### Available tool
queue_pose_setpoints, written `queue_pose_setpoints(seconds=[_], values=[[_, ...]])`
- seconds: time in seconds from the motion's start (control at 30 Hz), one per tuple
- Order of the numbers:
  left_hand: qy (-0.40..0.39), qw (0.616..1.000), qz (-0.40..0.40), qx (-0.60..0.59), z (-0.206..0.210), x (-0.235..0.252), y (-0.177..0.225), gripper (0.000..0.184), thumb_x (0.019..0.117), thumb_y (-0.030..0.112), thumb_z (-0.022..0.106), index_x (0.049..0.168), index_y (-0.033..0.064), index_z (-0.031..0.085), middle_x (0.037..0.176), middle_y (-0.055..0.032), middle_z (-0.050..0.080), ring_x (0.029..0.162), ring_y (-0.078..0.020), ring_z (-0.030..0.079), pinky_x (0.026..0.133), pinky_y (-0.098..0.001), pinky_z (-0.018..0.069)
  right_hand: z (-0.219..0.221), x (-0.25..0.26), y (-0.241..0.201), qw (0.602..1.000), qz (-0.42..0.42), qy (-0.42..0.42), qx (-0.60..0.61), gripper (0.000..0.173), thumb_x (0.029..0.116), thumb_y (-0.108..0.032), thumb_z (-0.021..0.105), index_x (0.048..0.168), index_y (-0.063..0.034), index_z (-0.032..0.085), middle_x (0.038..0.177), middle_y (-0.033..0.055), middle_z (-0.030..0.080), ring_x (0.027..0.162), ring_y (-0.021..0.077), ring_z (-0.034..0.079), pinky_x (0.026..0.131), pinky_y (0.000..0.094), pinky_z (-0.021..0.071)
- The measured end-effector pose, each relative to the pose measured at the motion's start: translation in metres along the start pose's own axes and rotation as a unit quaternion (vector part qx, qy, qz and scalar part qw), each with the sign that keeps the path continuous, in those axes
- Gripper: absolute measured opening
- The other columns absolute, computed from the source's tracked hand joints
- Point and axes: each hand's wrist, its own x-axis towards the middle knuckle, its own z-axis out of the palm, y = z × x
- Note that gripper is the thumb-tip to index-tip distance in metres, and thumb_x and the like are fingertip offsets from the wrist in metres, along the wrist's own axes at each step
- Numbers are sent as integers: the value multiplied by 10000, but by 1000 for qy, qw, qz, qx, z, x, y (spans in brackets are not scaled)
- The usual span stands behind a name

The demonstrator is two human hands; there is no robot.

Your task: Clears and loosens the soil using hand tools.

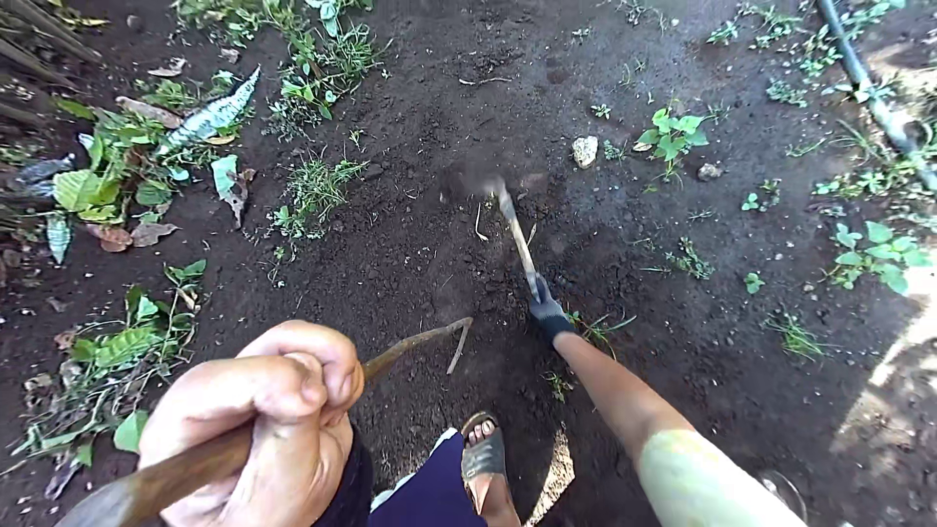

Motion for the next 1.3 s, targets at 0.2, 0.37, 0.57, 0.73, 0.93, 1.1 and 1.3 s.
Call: queue_pose_setpoints(seconds=[0.2,0.37,0.57,0.73,0.93,1.1,1.3], values=[[21,1000,20,0,-1,-1,0,125,1022,173,610,907,211,642,763,64,631,582,-19,526,506,-160,420,-38,-43,0,995,-48,39,78,656,1089,-289,478,1664,-174,184,1545,204,496,1398,356,517,1164,551,397],[24,999,28,-7,9,-2,6,108,1012,157,627,956,230,684,798,80,658,602,-1,552,518,-138,441,-14,-25,-28,983,-5,140,122,697,1100,-276,448,1672,-157,68,1509,260,507,1320,427,567,1098,598,444],[36,999,34,-18,6,3,3,133,997,128,619,945,237,674,803,99,653,600,13,550,514,-127,442,-5,-87,99,995,91,38,-17,696,1091,-283,485,1674,-236,109,1433,248,587,1291,429,597,1093,603,442],[44,998,38,-26,-1,0,2,149,976,75,618,960,214,670,816,83,657,583,-1,540,489,-139,429,-39,-92,47,985,26,139,95,689,1073,-254,509,1665,-162,169,1466,251,556,1310,411,580,1094,587,444],[43,998,35,-40,4,2,2,135,975,86,629,957,211,675,820,84,656,589,3,542,496,-134,436,-2,-76,39,985,42,148,79,706,1073,-199,470,1666,-119,96,1493,258,526,1314,407,582,1094,579,462],[54,997,30,-38,0,4,-1,145,974,84,625,970,223,666,838,93,662,597,10,547,499,-128,436,-21,-129,131,989,135,57,-8,752,1064,-288,545,1673,-288,103,1386,255,617,1232,435,629,1050,621,466],[36,998,32,-31,4,-2,4,159,975,84,618,934,229,670,813,104,653,593,17,537,500,-122,423,-78,-100,74,952,65,252,160,713,1047,-201,540,1655,-119,177,1489,254,525,1306,394,578,1083,578,460]])
